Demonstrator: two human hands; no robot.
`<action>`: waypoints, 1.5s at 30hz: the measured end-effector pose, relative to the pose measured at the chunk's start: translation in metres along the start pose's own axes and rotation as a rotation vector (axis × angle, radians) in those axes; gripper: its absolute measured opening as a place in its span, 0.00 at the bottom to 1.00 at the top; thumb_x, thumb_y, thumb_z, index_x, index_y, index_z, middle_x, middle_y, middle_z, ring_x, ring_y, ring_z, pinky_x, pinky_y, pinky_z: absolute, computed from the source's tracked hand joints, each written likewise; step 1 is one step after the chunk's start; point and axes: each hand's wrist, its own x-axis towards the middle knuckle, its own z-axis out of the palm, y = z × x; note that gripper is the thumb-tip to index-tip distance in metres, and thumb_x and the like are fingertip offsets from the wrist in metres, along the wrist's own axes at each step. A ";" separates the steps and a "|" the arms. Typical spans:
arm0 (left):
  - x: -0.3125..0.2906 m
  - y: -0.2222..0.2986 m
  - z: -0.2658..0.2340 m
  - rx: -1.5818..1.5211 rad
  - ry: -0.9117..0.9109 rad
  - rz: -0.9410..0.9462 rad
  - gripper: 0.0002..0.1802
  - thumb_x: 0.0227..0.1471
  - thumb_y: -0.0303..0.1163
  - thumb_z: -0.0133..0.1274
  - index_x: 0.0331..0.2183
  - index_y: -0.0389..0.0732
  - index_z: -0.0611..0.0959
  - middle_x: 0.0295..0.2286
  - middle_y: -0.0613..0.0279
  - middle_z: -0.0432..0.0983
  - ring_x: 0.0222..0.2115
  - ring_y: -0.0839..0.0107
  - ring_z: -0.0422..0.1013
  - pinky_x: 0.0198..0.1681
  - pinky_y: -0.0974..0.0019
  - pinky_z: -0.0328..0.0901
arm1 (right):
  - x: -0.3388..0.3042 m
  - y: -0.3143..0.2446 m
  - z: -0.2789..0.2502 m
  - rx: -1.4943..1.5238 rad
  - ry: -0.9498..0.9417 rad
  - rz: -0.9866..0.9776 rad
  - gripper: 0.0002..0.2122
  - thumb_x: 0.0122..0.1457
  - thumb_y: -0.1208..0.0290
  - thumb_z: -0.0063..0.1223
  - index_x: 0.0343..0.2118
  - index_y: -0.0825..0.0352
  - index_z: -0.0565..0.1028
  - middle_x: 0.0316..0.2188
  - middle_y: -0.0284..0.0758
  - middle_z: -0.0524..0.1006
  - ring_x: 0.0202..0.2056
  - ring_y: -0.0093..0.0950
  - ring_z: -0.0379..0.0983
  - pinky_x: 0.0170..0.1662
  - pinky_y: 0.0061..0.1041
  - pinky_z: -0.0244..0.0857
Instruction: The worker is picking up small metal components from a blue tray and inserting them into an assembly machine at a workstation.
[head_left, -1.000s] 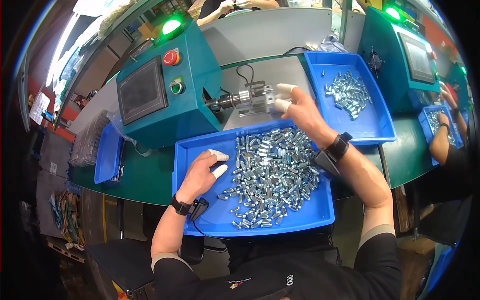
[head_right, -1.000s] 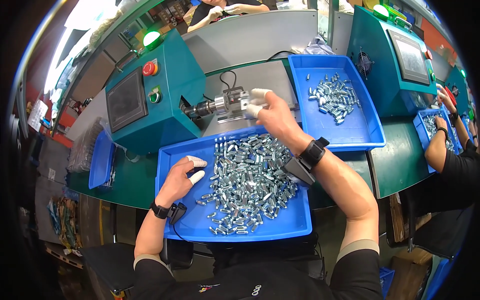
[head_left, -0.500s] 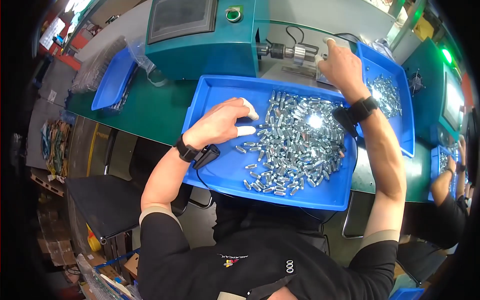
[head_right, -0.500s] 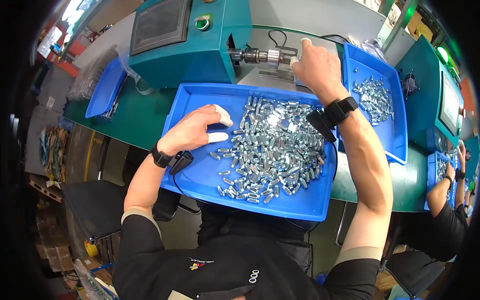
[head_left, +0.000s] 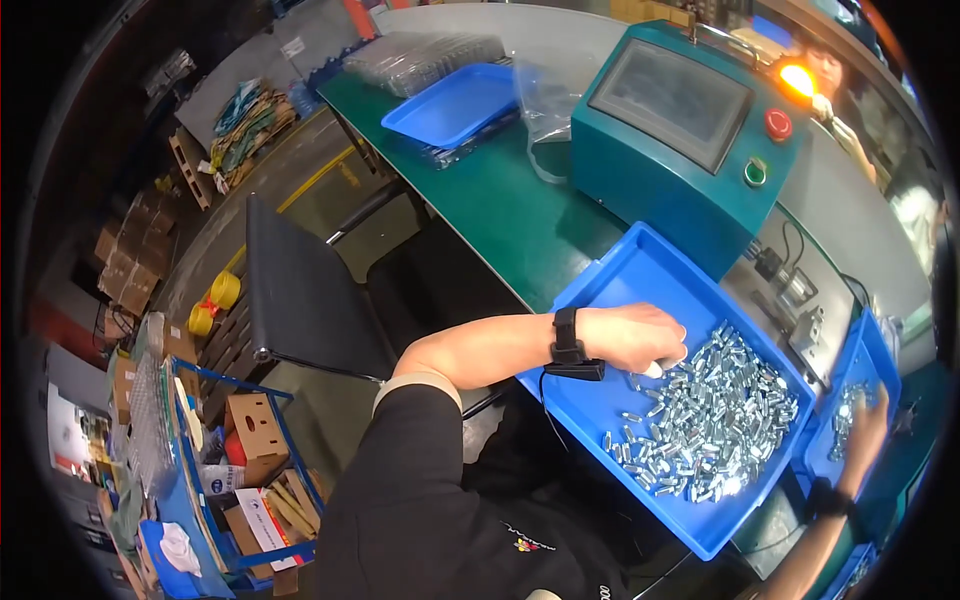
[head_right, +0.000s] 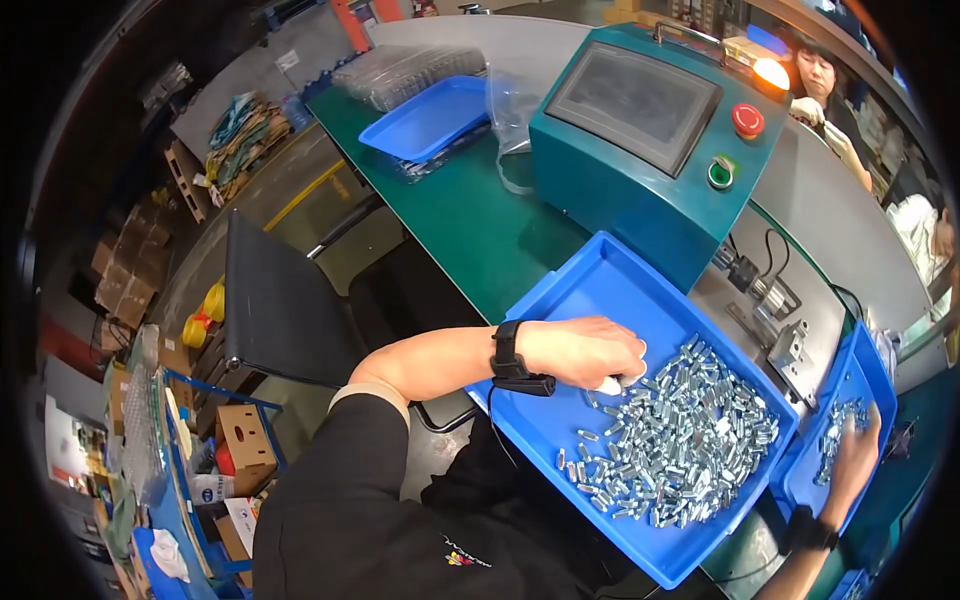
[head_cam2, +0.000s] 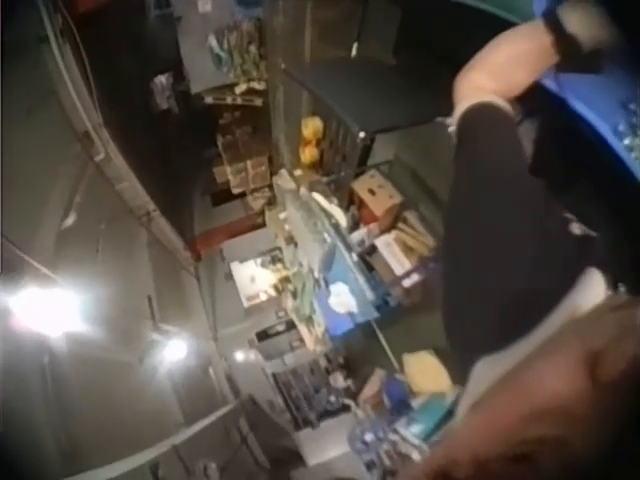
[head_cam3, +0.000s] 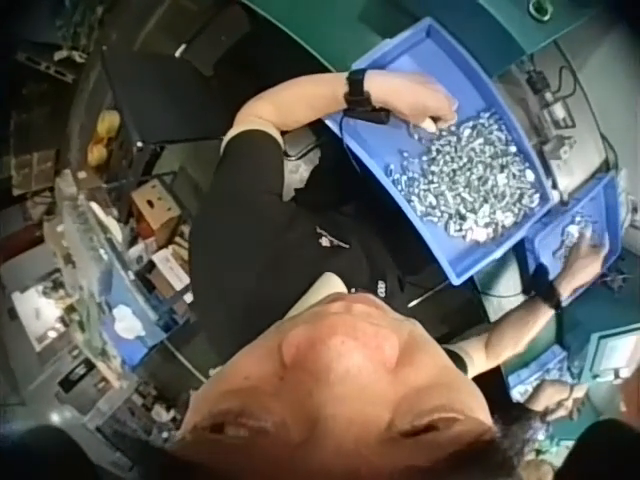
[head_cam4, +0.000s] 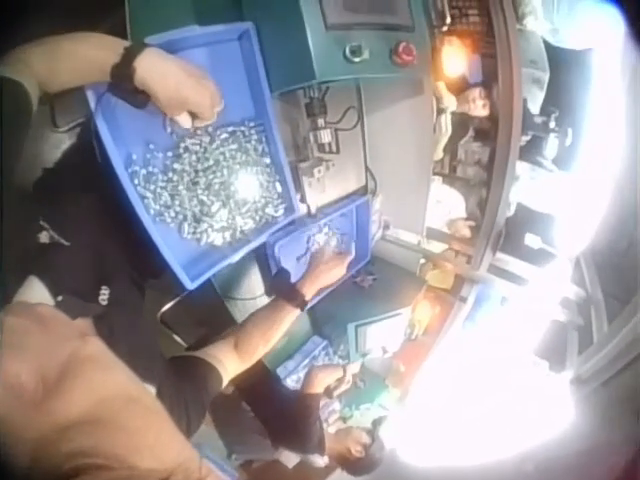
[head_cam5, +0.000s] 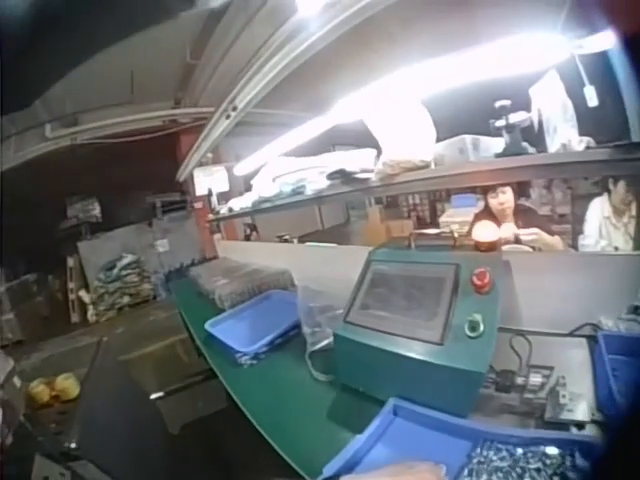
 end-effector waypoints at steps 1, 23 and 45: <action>0.006 -0.001 -0.001 0.011 -0.016 -0.013 0.09 0.49 0.29 0.67 0.29 0.40 0.81 0.30 0.57 0.77 0.36 0.51 0.76 0.39 0.50 0.70 | -0.006 0.012 -0.005 -0.003 0.008 0.010 0.27 0.69 0.60 0.61 0.67 0.65 0.71 0.28 0.31 0.72 0.29 0.22 0.65 0.36 0.26 0.66; 0.221 0.042 -0.037 0.359 0.358 0.266 0.07 0.53 0.28 0.66 0.37 0.43 0.87 0.31 0.58 0.80 0.37 0.54 0.77 0.40 0.51 0.72 | -0.110 -0.087 -0.004 0.666 0.130 -0.058 0.20 0.64 0.74 0.66 0.58 0.69 0.79 0.29 0.32 0.81 0.29 0.19 0.74 0.34 0.23 0.70; 0.253 0.021 -0.027 0.380 0.304 0.197 0.08 0.54 0.30 0.67 0.38 0.44 0.90 0.28 0.61 0.77 0.34 0.59 0.74 0.38 0.56 0.68 | -0.108 -0.088 -0.007 0.643 0.106 -0.165 0.16 0.62 0.73 0.68 0.53 0.70 0.82 0.26 0.35 0.81 0.23 0.21 0.73 0.30 0.24 0.69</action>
